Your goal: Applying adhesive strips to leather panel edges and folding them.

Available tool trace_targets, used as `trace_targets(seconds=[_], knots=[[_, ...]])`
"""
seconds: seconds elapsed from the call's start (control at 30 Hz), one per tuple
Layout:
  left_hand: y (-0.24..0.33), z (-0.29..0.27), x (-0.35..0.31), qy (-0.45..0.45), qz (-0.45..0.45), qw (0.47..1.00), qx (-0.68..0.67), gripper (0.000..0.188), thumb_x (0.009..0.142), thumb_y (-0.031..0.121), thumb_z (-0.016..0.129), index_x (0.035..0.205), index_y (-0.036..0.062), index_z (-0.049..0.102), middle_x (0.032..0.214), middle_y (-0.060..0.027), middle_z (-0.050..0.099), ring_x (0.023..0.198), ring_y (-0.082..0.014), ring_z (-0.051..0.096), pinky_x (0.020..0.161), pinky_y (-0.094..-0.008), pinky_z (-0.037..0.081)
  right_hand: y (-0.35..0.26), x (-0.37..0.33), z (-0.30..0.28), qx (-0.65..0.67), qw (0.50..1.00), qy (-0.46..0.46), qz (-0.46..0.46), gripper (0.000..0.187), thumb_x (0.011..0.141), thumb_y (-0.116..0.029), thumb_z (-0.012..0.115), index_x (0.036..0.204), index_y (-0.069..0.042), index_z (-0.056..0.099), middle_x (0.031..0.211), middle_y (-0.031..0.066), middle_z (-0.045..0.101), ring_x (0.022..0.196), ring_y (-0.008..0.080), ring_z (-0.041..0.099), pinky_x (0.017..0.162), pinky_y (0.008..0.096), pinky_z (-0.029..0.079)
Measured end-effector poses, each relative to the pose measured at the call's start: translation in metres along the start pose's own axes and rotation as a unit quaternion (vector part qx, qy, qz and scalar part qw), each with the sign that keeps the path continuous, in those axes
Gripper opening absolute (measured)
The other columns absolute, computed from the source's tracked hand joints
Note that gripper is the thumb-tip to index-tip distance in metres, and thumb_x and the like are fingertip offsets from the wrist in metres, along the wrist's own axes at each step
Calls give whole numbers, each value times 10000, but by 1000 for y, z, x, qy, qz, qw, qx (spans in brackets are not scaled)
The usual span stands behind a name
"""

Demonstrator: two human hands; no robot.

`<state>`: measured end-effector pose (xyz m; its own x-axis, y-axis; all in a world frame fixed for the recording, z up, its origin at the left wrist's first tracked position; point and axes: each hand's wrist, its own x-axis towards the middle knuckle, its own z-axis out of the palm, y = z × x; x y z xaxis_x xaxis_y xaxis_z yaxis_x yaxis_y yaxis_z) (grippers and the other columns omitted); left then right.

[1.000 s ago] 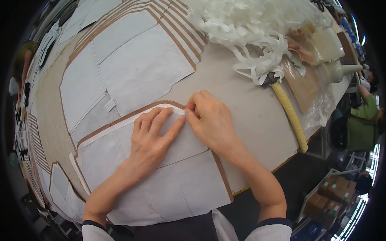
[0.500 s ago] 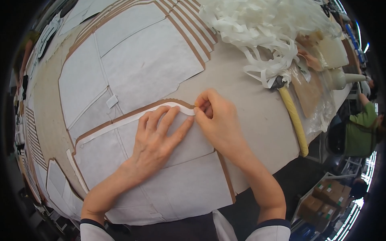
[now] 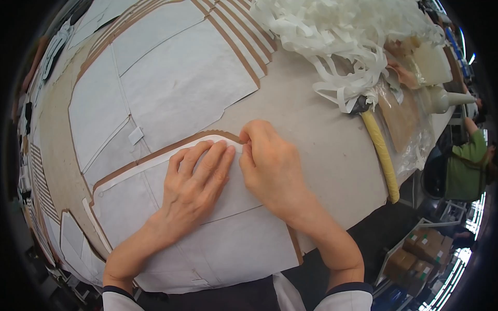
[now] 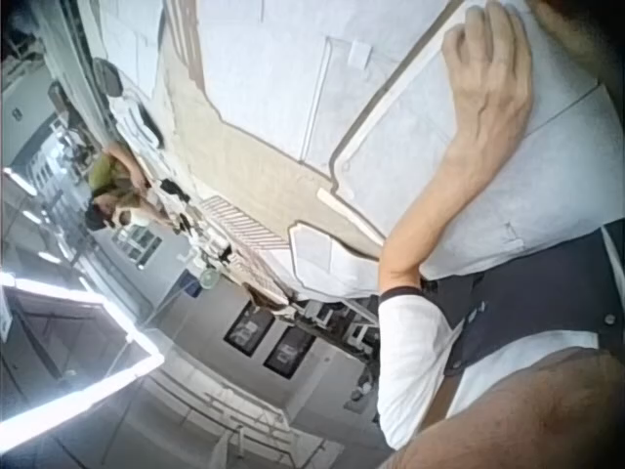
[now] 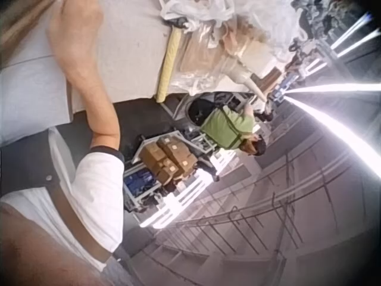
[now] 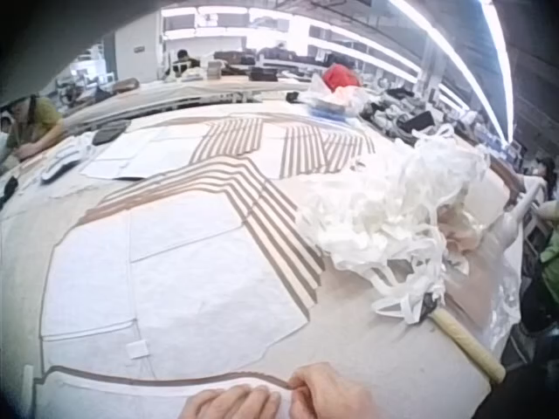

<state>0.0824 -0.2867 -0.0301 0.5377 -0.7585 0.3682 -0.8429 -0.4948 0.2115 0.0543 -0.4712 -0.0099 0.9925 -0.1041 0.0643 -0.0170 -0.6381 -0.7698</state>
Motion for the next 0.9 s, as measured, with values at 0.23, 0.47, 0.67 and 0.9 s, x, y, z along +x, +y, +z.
trace_targets(seconds=[0.23,0.47,0.67,0.9], knots=[[6,-4,9,-18,-21,1000,-5,535,762,61,706,1295,50,652,1256,-103,591,1168,-279,570,922,-429,457,3,0,-4,-16,1000,-17,-14,99,886,20,596,971,-11,555,910,152,617,749,347,638,647,423,494],[4,-7,12,-21,-6,1000,4,456,792,84,652,1242,11,672,1193,-128,572,1141,-282,561,910,-423,461,15,-12,-29,12,1000,12,14,101,895,-1,665,985,-39,693,872,103,608,697,228,625,621,330,484],[9,-10,15,-48,-30,998,-9,525,777,70,649,1302,84,655,1266,-121,567,1186,-292,555,933,-432,446,20,-10,-18,-3,997,28,-69,228,855,60,663,1047,-42,732,861,87,598,689,215,614,600,324,481],[9,-12,13,-27,-16,999,-11,471,779,67,657,1245,-1,634,1181,-143,556,1164,-300,535,936,-438,448,23,-15,-18,-85,986,25,-141,307,786,79,673,1065,-37,733,886,93,594,700,233,614,591,333,490]])
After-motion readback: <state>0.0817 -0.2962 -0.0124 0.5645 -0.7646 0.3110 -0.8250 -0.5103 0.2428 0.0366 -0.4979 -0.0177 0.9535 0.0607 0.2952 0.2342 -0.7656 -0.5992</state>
